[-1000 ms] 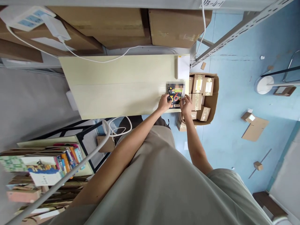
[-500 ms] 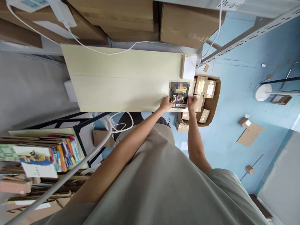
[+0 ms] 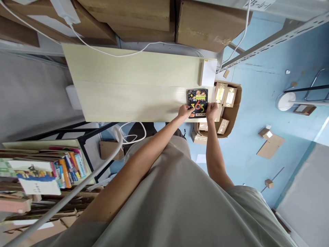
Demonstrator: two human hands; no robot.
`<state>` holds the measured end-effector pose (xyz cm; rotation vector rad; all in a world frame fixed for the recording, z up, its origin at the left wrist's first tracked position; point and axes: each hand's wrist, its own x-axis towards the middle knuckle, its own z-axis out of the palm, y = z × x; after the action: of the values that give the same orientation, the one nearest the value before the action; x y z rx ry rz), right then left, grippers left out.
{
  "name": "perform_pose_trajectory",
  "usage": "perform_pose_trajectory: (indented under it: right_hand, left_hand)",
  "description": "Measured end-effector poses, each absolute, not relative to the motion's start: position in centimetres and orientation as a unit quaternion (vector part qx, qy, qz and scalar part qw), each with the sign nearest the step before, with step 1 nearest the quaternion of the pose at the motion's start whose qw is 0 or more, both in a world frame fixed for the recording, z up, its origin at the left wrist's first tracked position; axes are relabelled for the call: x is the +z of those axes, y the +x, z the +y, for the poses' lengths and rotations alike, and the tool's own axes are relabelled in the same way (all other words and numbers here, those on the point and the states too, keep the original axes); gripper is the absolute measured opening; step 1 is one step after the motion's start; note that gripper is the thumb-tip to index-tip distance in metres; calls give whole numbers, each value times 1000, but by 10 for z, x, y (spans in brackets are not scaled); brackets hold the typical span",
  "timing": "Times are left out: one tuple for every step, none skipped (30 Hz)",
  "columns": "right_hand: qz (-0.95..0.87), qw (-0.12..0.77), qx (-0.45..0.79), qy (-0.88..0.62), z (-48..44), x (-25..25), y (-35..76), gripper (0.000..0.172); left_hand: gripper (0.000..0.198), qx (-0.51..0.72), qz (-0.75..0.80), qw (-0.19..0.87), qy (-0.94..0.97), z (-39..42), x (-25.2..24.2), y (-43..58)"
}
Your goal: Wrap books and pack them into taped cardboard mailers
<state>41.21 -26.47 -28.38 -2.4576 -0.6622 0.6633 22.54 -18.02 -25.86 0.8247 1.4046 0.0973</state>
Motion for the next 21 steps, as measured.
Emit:
perform_pose_trajectory:
  right_hand:
    - [-244,248,237,-907,-264,-284,412,35]
    - [-243,241,229,-911,-263,-285,412,33]
    - [-242,235,222,-915,-263,-286,412,32]
    - [-238,230,218,-918,-262,-286,413,30]
    - [-234,227,217,-920,-262,-287,413,29]
    - [-228,226,220,-921,-261,-287,413,28]
    - [-221,227,226,-921,-262,-287,414,27]
    - [-218,228,233,-920,-262,-286,414,26]
    - [-218,227,236,-919,-263,-285,415,25]
    - [-222,225,235,-919,-265,-283,415,25]
    - [-230,220,233,-919,-267,-281,415,24]
    - [-237,212,228,-920,-269,-279,414,24]
    - [-243,203,225,-922,-271,-276,413,23]
    - [-246,194,222,-924,-272,-274,411,23]
    - [-248,186,218,-925,-273,-271,409,24]
    - [-252,179,212,-927,-274,-269,405,24]
    - [-256,174,203,-929,-274,-266,401,24]
    - [-263,169,194,-930,-274,-264,396,24]
    - [-274,163,187,-929,-274,-263,391,24]
    - [-289,156,186,-926,-274,-262,385,25]
    - [-308,147,191,-921,-274,-261,380,25]
  left_hand:
    - [19,39,629,685,366,-181,-258,228]
    - [20,30,633,683,364,-182,-257,230]
    - [19,19,636,681,363,-182,-256,233]
    - [18,6,639,677,364,-182,-255,236]
    - [18,-5,642,672,370,-182,-254,238]
    - [17,-13,643,666,379,-182,-253,240]
    - [17,-15,643,660,389,-182,-252,242]
    - [16,-14,641,653,403,-181,-251,242]
    - [14,-10,638,646,419,-179,-251,242]
    - [13,-7,634,640,435,-177,-250,242]
    - [13,-6,630,634,449,-175,-251,240]
    - [12,-10,628,627,461,-172,-251,238]
    - [11,-17,628,621,470,-170,-252,236]
    - [11,-27,628,615,476,-167,-253,234]
    - [10,-40,628,611,480,-166,-254,232]
    - [9,-54,628,606,484,-165,-255,230]
    - [9,-68,627,600,492,-166,-255,228]
    - [9,-78,624,592,503,-167,-256,226]
    - [9,-84,620,582,520,-169,-257,225]
    - [10,-84,615,568,541,-171,-257,223]
    - [11,-78,609,553,563,-173,-258,221]
